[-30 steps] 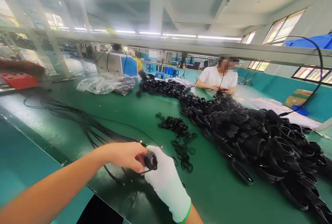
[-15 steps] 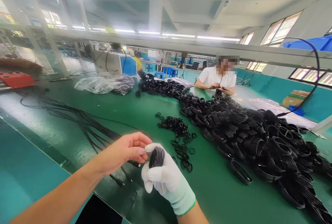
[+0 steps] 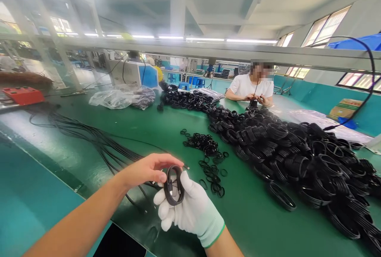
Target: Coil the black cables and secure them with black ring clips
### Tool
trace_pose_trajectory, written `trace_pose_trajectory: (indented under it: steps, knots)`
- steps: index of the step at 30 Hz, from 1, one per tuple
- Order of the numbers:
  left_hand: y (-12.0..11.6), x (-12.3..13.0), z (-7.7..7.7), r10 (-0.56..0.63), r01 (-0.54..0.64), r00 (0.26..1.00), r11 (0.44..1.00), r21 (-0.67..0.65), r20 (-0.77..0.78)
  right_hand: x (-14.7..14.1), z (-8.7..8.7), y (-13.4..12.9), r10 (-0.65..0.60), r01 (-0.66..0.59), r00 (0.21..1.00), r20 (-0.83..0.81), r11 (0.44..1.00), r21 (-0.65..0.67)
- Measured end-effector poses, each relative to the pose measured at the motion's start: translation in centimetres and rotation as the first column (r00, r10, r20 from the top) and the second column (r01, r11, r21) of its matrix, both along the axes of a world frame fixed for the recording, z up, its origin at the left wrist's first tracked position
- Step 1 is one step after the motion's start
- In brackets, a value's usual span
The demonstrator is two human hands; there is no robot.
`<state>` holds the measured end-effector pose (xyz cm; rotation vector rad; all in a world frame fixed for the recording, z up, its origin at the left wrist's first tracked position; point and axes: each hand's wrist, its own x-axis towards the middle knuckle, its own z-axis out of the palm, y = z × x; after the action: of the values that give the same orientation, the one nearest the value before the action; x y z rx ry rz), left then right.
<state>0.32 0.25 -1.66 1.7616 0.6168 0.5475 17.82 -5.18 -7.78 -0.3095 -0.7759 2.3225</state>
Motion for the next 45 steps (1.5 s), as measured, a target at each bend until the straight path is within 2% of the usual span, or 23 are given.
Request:
trace_pose_trajectory:
  steps: [1, 3, 5, 7, 9, 11, 13, 17, 19, 21, 23, 25, 27, 30, 32, 34, 36, 38, 41, 42, 45]
  knots:
    - [0.1, 0.0, -0.1, 0.024, -0.025, 1.0, 1.0, -0.009, -0.019, 0.0, 0.1, 0.1, -0.044, 0.042, 0.998, 0.054, 0.998, 0.048]
    - [-0.2, 0.4, -0.1, 0.147, -0.137, 0.983, 0.986, 0.091, -0.11, 0.1, 0.4, 0.2, -0.207, 0.17, 0.959, 0.195, 0.967, 0.19]
    - [-1.0, 0.8, 0.1, 0.328, -0.291, 0.934, 0.927, 0.235, -0.14, 0.4, 0.7, 0.3, -0.329, 0.24, 0.899, 0.29, 0.923, 0.301]
    - [-1.9, 1.2, 0.0, 0.475, -0.44, 0.873, 0.864, 0.245, -0.107, 0.6, 1.1, 0.3, -0.344, 0.248, 0.889, 0.303, 0.916, 0.315]
    - [-2.9, 1.3, -0.3, 0.499, -0.491, 0.859, 0.867, 0.089, -0.118, 0.7, 1.4, 0.3, -0.323, 0.234, 0.904, 0.281, 0.923, 0.305]
    - [-3.7, 1.5, -1.0, 0.437, -0.448, 0.893, 0.885, -0.127, -0.107, 0.6, 1.6, 0.2, -0.309, 0.213, 0.91, 0.278, 0.921, 0.325]
    - [-4.3, 1.7, -1.8, 0.416, -0.408, 0.909, 0.871, -0.274, -0.031, 0.4, 1.6, 0.1, -0.303, 0.199, 0.911, 0.28, 0.917, 0.345]
    - [-4.4, 2.2, -2.7, 0.431, -0.379, 0.899, 0.854, -0.356, 0.079, 0.0, 1.1, -0.1, -0.268, 0.198, 0.933, 0.241, 0.94, 0.278]
    - [-4.2, 2.1, -2.8, 0.406, -0.362, 0.911, 0.871, -0.332, 0.07, 0.0, 1.0, -0.2, -0.282, 0.219, 0.93, 0.236, 0.94, 0.26]
    - [-4.0, 1.9, -2.6, 0.384, -0.374, 0.923, 0.888, -0.269, -0.016, 0.0, 1.0, -0.3, -0.298, 0.228, 0.919, 0.259, 0.936, 0.27]
    - [-4.1, 1.5, -2.4, 0.457, -0.468, 0.882, 0.877, -0.107, -0.111, 0.0, 1.2, -0.3, -0.295, 0.221, 0.913, 0.281, 0.938, 0.266]
    - [-4.3, 1.3, -2.2, 0.573, -0.556, 0.811, 0.818, 0.15, -0.121, -0.1, 1.3, -0.3, -0.274, 0.202, 0.915, 0.295, 0.946, 0.254]
    - [-4.6, 1.3, -2.2, 0.616, -0.549, 0.785, 0.744, 0.38, -0.071, -0.3, 1.5, -0.4, -0.276, 0.194, 0.908, 0.315, 0.943, 0.269]
    - [-4.9, 1.6, -2.9, 0.599, -0.489, 0.8, 0.687, 0.538, -0.037, -0.7, 1.5, -0.5, -0.283, 0.188, 0.902, 0.327, 0.938, 0.292]
    - [-4.7, 2.0, -3.7, 0.623, -0.525, 0.782, 0.652, 0.547, 0.009, -0.8, 1.6, -0.7, -0.265, 0.181, 0.914, 0.307, 0.944, 0.277]
    - [-4.4, 2.4, -4.3, 0.651, -0.575, 0.758, 0.64, 0.51, 0.038, -0.7, 1.5, -0.8, -0.258, 0.187, 0.927, 0.272, 0.947, 0.26]
    - [-4.0, 2.8, -4.1, 0.68, -0.611, 0.732, 0.635, 0.473, 0.033, -0.4, 1.3, -0.7, -0.249, 0.194, 0.94, 0.235, 0.953, 0.234]
    - [-3.6, 3.0, -3.1, 0.675, -0.597, 0.738, 0.658, 0.458, -0.008, 0.0, 0.8, -0.5, -0.222, 0.192, 0.961, 0.168, 0.965, 0.178]
    - [-3.1, 2.4, -1.0, 0.614, -0.542, 0.785, 0.745, 0.389, -0.082, 1.0, 0.2, 0.0, -0.172, 0.17, 0.985, 0.024, 0.983, 0.068]
    - [-3.0, 2.1, -0.4, 0.612, -0.548, 0.785, 0.756, 0.357, -0.091, 1.3, 0.1, 0.2, -0.17, 0.17, 0.985, -0.018, 0.984, 0.046]
    - [-2.6, 0.7, 0.5, 0.668, -0.61, 0.735, 0.725, 0.319, -0.113, 1.9, 0.5, 0.3, -0.19, 0.19, 0.982, -0.02, 0.98, 0.053]
